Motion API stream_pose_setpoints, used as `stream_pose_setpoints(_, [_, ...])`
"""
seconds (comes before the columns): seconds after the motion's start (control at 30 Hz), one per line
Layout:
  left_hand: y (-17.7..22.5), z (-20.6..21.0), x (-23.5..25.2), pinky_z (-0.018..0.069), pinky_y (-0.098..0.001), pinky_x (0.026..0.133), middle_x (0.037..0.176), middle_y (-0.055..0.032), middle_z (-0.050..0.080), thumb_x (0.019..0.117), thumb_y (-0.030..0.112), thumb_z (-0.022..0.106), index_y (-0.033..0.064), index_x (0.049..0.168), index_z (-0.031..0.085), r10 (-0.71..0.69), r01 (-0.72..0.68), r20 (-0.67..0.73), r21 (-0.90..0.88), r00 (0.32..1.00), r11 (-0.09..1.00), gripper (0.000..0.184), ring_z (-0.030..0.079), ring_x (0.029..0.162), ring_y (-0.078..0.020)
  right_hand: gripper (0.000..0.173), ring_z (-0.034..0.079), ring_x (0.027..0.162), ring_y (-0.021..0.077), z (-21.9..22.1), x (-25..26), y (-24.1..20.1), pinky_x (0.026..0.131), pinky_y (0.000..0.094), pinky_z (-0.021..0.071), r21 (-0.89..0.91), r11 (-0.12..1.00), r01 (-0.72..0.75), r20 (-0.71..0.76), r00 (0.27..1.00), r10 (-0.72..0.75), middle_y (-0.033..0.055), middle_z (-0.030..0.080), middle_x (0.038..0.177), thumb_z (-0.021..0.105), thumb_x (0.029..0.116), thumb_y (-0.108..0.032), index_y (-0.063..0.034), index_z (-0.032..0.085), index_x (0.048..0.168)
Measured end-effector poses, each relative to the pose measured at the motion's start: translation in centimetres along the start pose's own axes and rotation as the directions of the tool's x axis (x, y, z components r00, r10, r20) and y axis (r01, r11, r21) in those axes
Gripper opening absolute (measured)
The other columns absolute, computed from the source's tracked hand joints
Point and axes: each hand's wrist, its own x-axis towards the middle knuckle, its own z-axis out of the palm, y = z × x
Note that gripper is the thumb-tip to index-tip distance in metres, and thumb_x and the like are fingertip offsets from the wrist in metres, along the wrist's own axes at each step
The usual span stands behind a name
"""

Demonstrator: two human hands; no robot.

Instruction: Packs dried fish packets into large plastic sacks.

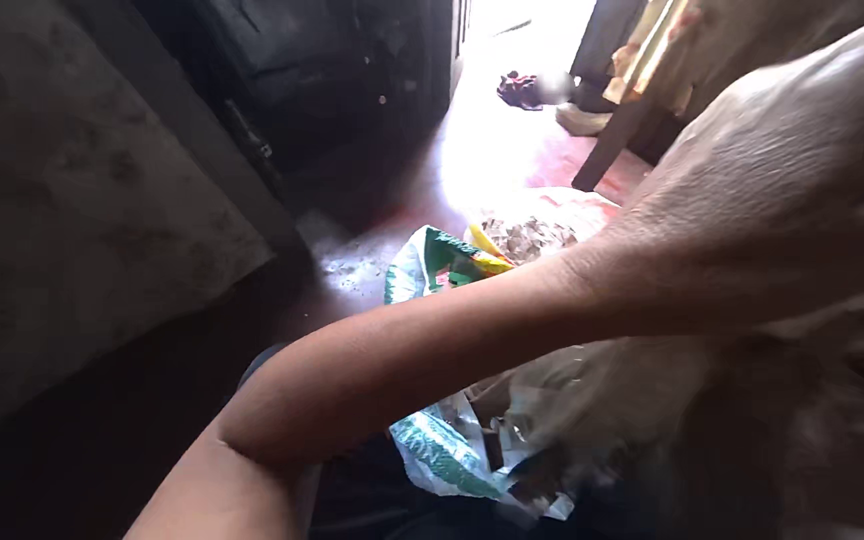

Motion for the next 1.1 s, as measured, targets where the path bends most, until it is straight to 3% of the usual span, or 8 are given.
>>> stream_pose_setpoints(0.07, [-0.3,-3.7,-2.2,0.0577,-0.0252,0.08,0.102,-0.0105,0.069,0.1075,0.013,0.05,-0.0071,0.125,0.059,-0.212,0.209,0.069,0.043,0.975,0.977,0.028,0.067,0.09,-0.0075,0.046,0.068,0.091,-0.0089,2.1,-1.0,2.0,0.08,0.0136,0.0586,0.156,0.985,-0.074,0.201,0.979,0.042,-0.0237,0.072,0.097,0.085,0.0793,-0.028,-0.0266,0.06,0.118])
stream_pose_setpoints(0.17, [0.2,-10.9,-9.1,0.0554,-0.0337,0.09,0.133,-0.0038,0.064,0.1083,0.047,0.04,0.0155,0.156,0.039,-0.525,0.467,-0.051,0.535,0.85,0.704,0.057,0.066,0.109,-0.0105,0.042,0.072,0.087,0.0025,2.2,-1.9,4.3,0.078,0.0232,0.0623,0.139,0.914,-0.38,0.449,0.847,0.284,-0.0083,0.076,0.096,0.081,0.0806,-0.016,-0.0121,0.062,0.118])
stream_pose_setpoints(0.27, [-0.2,-13.7,-19.8,0.0547,-0.062,0.07,0.109,-0.0233,0.068,0.0959,0.071,0.047,0.006,0.157,0.037,-0.679,0.552,-0.305,0.815,0.667,0.176,0.09,0.069,0.084,-0.042,0.059,0.073,0.091,0.0096,2.0,-2.2,5.7,0.082,0.0276,0.0637,-0.168,0.684,-0.71,0.638,0.451,0.625,0.0015,0.074,0.104,0.075,0.0835,-0.003,-0.0045,0.047,0.135])
stream_pose_setpoints(0.4, [-0.8,-12.5,-26.2,0.0545,-0.0594,0.08,0.095,-0.0196,0.071,0.0967,0.039,0.061,0.0091,0.165,0.009,-0.936,0.801,-0.11,0.556,0.334,0.22,0.091,0.07,0.086,-0.0379,0.038,0.071,0.08,0.0098,4.5,-2.1,9.5,0.073,0.0283,0.0621,-0.561,0.424,-0.711,0.503,0.114,0.857,0.0035,0.071,0.092,0.067,0.0969,-0.016,-0.0029,0.051,0.128])
stream_pose_setpoints(0.63, [-0.2,-14.5,-26.0,0.0582,-0.0224,0.092,0.142,-0.0078,0.058,0.0941,0.004,0.057,0.0046,0.16,0.026,-0.657,0.65,-0.095,-0.096,0.748,0.754,0.073,0.067,0.108,-0.0032,0.037,0.065,0.091,0.0193,13.8,-0.1,13.9,0.084,0.0399,0.0544,-0.8,0.406,-0.443,0.319,0.26,0.912,0.0136,0.066,0.104,0.066,0.0998,-0.027,0.0012,0.06,0.123])
stream_pose_setpoints(0.83, [-0.9,-14.3,-27.0,0.0553,-0.0221,0.097,0.146,-0.0086,0.057,0.0952,0.002,0.058,-0.0046,0.147,0.047,-0.574,0.567,-0.093,-0.092,0.813,0.818,0.053,0.064,0.114,-0.0038,0.057,0.04,0.146,0.038,18.2,-5.9,17.2,0.12,0.0493,0.032,-0.928,0.366,-0.073,0.314,0.379,0.871,0.031,0.041,0.154,0.046,0.1073,-0.019,0.0116,0.031,0.153])
stream_pose_setpoints(1.0, [-1.0,-14.3,-27.4,0.0549,-0.0216,0.096,0.14,-0.0067,0.062,0.0957,0.001,0.056,-0.0053,0.141,0.053,-0.547,0.535,-0.101,-0.123,0.831,0.836,0.046,0.064,0.111,-0.0032,0.06,0.052,0.135,0.0354,16.4,-4.0,13.0,0.112,0.0504,0.0407,-0.9,0.406,-0.158,0.357,0.265,0.896,0.0279,0.052,0.144,0.053,0.106,-0.032,0.0068,0.038,0.15])
stream_pose_setpoints(1.1, [-1.2,-14.4,-27.6,0.0557,-0.0208,0.094,0.137,-0.0038,0.063,0.0969,0.001,0.055,-0.0034,0.14,0.055,-0.542,0.525,-0.096,-0.156,0.835,0.837,0.044,0.065,0.107,-0.0014,0.052,0.058,0.125,0.0381,13.9,-3.4,10.4,0.105,0.0525,0.0466,-0.853,0.488,0.184,0.52,0.359,0.775,0.0258,0.053,0.142,0.054,0.1043,-0.031,0.0058,0.051,0.142])
